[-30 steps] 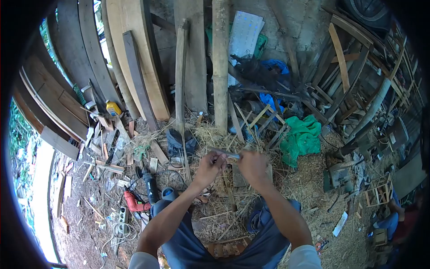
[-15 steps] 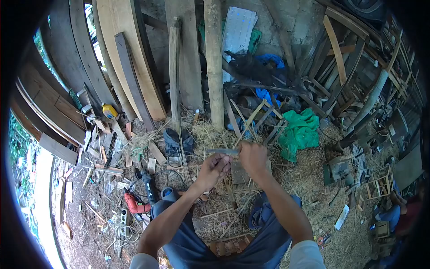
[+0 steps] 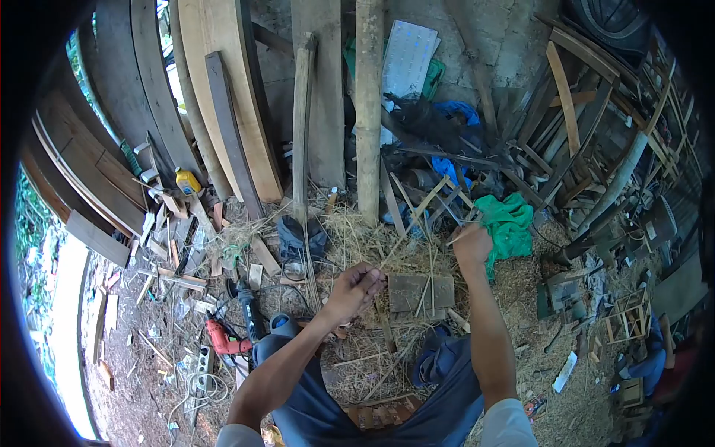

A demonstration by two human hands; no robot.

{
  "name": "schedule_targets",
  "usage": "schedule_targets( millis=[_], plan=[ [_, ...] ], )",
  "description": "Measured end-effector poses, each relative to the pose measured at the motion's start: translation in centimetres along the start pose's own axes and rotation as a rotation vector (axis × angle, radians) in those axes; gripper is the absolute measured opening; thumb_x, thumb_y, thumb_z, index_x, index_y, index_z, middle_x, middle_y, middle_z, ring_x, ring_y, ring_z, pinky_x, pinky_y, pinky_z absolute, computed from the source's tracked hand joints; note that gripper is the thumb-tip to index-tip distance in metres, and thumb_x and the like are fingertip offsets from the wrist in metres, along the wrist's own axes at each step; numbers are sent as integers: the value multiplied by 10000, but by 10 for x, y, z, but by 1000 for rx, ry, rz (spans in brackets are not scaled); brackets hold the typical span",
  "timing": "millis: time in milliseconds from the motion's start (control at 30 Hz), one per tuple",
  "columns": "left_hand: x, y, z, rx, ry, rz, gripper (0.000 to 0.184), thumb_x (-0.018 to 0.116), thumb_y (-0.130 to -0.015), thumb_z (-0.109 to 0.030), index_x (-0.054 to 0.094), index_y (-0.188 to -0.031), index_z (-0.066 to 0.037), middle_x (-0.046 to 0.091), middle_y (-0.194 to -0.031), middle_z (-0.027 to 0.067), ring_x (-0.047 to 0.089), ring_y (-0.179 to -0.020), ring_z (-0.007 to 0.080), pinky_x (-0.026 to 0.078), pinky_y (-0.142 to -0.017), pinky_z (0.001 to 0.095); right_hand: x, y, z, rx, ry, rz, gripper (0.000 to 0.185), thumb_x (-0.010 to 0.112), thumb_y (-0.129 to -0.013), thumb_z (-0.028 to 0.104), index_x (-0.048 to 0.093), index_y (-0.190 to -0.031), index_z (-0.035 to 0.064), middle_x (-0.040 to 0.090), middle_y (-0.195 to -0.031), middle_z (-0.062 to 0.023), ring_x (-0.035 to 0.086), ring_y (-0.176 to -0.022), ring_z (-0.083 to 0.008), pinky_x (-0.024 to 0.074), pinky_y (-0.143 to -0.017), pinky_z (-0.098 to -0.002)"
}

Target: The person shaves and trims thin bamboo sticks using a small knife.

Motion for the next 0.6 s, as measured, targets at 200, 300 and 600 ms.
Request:
schedule_targets(
  millis=[200,300,600],
  plan=[
    [7,-8,-4,16,29,-31,225,480,-979,-227,548,-949,-16,413,-637,-23,296,-478,38,222,-406,212,-25,68,76,-439,-270,156,72,640,-703,140,653,-681,72,631,-613,-150,657,-612,-334,531,-565,-424],
    [15,-6,-3,-12,42,-11,220,478,-980,-224,543,-931,-20,404,-640,-28,279,-476,37,212,-405,210,-15,88,96,-563,-257,88,66,634,-694,129,653,-675,69,634,-610,-153,654,-581,-325,529,-543,-418],
    [10,-2,-1,-17,102,7,185,499,-973,-215,544,-916,-45,383,-628,-42,263,-476,34,202,-405,207,1,45,62,-373,-117,123,99,600,-736,109,660,-678,53,645,-632,-162,665,-610,-316,541,-560,-392]
  ],
)
Point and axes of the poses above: each hand's wrist, its own y-axis away from the middle knuckle, its own x-axis out of the palm, z = x × y, the point moved 7 cm from there along -y, towards the middle knuckle
